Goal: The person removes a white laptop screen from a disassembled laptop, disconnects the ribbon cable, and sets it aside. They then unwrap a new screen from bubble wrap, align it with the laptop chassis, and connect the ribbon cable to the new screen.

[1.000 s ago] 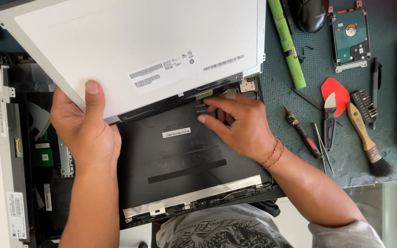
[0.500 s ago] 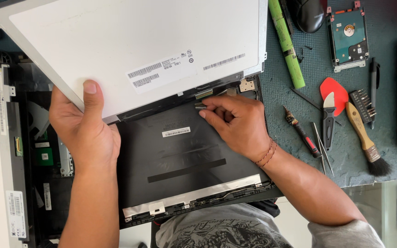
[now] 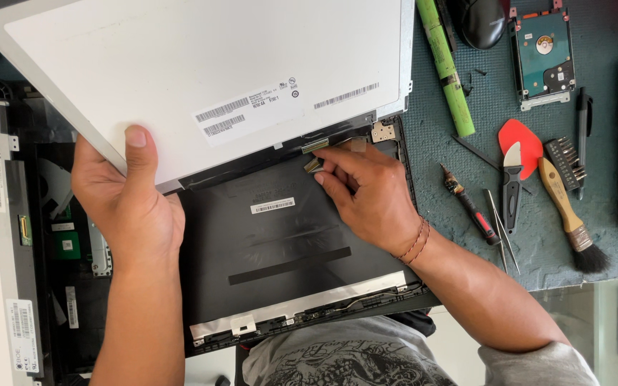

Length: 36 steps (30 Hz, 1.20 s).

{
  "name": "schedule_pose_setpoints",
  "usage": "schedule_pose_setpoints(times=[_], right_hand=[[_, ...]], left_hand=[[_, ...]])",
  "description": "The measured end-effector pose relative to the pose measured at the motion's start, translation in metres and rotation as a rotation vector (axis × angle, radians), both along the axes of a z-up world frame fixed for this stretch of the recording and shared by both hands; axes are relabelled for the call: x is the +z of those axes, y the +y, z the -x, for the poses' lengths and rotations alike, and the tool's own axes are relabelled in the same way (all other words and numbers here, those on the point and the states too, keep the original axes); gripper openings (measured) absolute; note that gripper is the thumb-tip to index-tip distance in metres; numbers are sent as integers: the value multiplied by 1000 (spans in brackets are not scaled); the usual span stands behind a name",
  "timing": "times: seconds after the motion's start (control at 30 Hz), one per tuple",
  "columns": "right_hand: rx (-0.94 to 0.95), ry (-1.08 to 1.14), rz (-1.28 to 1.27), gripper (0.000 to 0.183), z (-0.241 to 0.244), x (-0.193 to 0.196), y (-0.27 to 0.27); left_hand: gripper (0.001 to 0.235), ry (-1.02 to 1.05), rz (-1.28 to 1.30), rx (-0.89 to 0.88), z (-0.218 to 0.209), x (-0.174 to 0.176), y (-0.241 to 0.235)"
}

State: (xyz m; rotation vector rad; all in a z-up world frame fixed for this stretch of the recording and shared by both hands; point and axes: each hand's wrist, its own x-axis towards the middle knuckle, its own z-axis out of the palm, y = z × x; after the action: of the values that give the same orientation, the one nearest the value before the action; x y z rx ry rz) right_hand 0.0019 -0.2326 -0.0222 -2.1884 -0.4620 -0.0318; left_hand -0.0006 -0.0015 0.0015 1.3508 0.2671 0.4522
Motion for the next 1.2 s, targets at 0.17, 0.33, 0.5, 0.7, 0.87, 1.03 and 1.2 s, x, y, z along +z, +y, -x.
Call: schedule_pose_setpoints(times=[0.17,0.33,0.5,0.7,0.87,1.03,1.2], right_hand=[[5,-87,58,24,2,-7,1],[-3,-82,77,16,3,-9,1],[-8,-65,97,13,2,-9,1],[20,19,147,6,0,-18,0],[49,33,141,11,-3,-12,-1],[10,105,82,7,-6,-1,-1],[10,128,80,11,-6,-1,-1]], left_hand=[[45,-10,-4,3,1,-1,0],[45,-4,-10,1,1,0,0],[44,-4,21,-3,0,-1,0],[47,9,32,-15,1,0,-2],[43,14,7,3,2,-1,0],[44,16,8,10,1,2,1],[43,21,13,9,1,2,1]])
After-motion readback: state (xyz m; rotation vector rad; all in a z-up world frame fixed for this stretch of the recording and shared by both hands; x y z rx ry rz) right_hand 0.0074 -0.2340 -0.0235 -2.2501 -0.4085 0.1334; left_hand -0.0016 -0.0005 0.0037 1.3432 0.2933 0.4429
